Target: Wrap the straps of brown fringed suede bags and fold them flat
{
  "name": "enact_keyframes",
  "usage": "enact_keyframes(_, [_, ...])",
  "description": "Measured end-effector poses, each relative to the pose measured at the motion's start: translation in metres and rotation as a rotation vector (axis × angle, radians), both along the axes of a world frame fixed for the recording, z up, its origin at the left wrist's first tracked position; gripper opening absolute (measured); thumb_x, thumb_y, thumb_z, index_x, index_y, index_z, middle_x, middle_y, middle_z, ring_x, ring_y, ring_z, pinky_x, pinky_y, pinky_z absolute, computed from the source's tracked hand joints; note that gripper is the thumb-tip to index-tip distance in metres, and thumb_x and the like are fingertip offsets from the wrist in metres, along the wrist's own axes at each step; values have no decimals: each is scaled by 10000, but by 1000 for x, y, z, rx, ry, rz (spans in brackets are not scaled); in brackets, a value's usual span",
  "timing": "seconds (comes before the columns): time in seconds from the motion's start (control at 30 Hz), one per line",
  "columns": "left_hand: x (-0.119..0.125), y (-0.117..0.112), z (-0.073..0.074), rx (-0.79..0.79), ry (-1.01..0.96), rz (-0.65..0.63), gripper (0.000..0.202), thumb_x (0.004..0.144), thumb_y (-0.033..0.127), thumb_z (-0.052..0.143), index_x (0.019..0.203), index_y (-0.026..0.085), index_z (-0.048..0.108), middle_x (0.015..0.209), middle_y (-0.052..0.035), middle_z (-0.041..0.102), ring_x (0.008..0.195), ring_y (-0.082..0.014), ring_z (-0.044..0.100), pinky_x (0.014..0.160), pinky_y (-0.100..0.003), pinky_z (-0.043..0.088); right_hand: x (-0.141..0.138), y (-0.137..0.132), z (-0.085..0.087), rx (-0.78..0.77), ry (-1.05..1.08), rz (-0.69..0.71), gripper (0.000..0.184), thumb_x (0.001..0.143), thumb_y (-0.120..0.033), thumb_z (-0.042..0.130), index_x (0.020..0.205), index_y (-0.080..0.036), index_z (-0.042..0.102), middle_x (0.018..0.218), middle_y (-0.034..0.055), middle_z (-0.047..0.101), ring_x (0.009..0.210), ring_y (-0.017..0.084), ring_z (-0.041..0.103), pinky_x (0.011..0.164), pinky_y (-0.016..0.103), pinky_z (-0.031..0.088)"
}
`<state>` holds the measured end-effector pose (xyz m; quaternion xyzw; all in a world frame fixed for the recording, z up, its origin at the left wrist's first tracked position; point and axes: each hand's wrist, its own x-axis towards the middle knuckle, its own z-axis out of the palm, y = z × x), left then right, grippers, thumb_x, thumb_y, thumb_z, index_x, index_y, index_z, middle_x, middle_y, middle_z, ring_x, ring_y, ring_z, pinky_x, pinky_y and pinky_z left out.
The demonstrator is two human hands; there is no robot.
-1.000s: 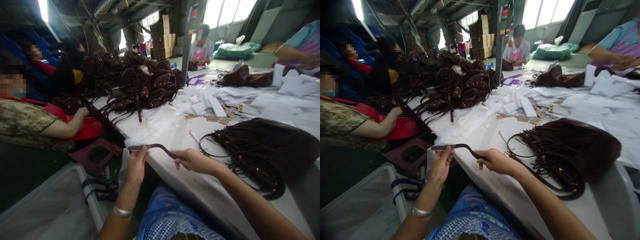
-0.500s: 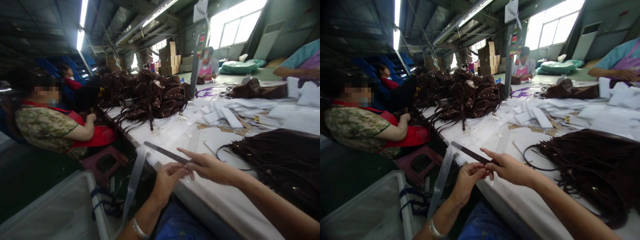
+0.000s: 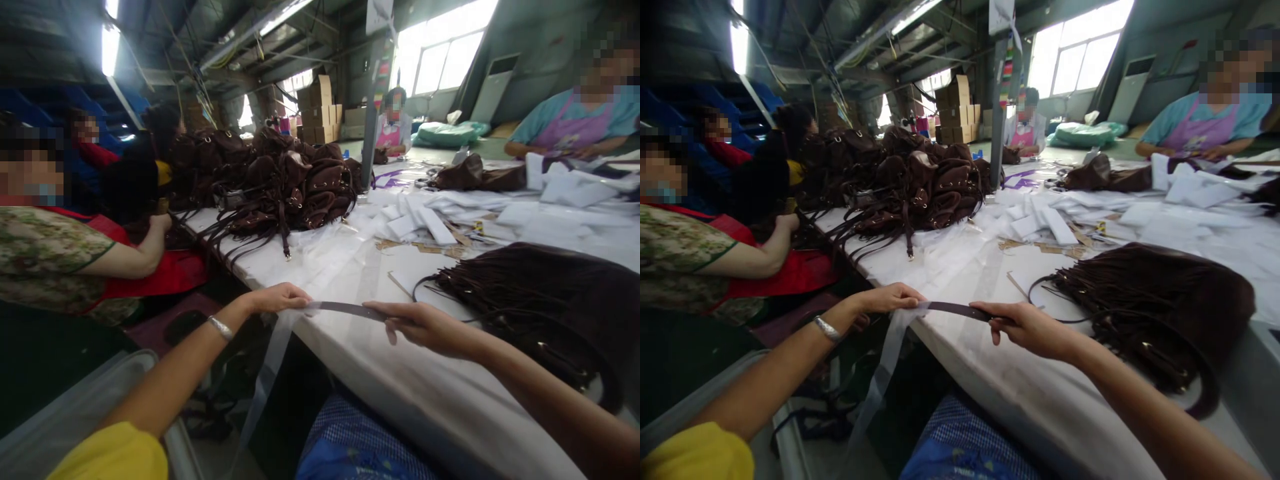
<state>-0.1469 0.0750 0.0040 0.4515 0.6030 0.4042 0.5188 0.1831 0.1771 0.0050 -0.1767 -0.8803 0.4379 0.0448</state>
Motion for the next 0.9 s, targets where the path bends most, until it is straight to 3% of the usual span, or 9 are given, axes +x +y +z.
enact_keyframes(0.13, [3, -2, 1, -46, 66, -137, 205, 511, 166, 886, 678, 147, 770, 652, -61, 725, 582, -170, 648, 552, -207, 467, 13, 14, -1, -7, -54, 9, 499, 941, -287, 461, 1438, -250, 486, 769, 2, 684, 542, 88, 411, 515, 186, 346])
enact_keyframes(0.23, [12, -1, 9, -66, 105, -211, 217, 527, 211, 880, 715, 160, 784, 627, -57, 712, 523, -159, 609, 501, -224, 442, 20, 24, 12, -21, -132, 58, 478, 923, -280, 492, 1399, -274, 538, 733, 6, 692, 547, 98, 472, 513, 189, 372])
enact_keyframes(0.4, [57, 6, 34, 24, 174, -342, 250, 578, 291, 861, 770, 150, 788, 744, -98, 737, 570, -172, 621, 534, -251, 451, 19, 28, 60, 14, -197, 7, 457, 902, -396, 562, 1338, -268, 606, 640, 18, 678, 504, 107, 517, 473, 203, 389])
enact_keyframes(0.53, [91, 11, 59, 188, 179, -361, 259, 672, 334, 804, 849, 147, 775, 685, -63, 697, 558, -142, 578, 538, -244, 432, 22, 21, 103, 34, -260, -39, 498, 869, -484, 593, 1287, -218, 645, 590, 12, 645, 480, 80, 535, 482, 207, 387])
enact_keyframes(0.6, [96, 13, 71, 257, 255, -376, 284, 678, 356, 804, 858, 139, 772, 678, -44, 682, 557, -120, 552, 530, -227, 408, 33, 21, 123, 99, -290, -45, 520, 910, -528, 498, 1292, -203, 635, 596, 5, 633, 479, 61, 535, 493, 215, 368])
enact_keyframes(0.7, [95, 14, 90, 314, 383, -401, 327, 701, 408, 792, 852, 119, 767, 694, -27, 675, 593, -102, 543, 537, -206, 392, 58, 26, 146, 209, -311, -108, 538, 917, -592, 456, 1275, -241, 652, 575, 15, 612, 476, 112, 544, 455, 241, 365])
enact_keyframes(0.77, [96, 14, 105, 337, 414, -373, 359, 739, 442, 761, 878, 110, 764, 709, -28, 682, 613, -101, 557, 550, -204, 409, 74, 34, 159, 279, -291, -140, 477, 893, -613, 507, 1149, -270, 717, 516, 22, 562, 452, 155, 523, 409, 267, 356])
enact_keyframes(0.9, [112, 10, 140, 360, 398, -385, 379, 795, 464, 714, 936, 117, 763, 814, -77, 734, 673, -138, 638, 597, -234, 492, 92, 52, 188, 317, -245, -154, 354, 880, -566, 590, 903, -253, 752, 464, 6, 473, 400, 124, 438, 377, 264, 316])
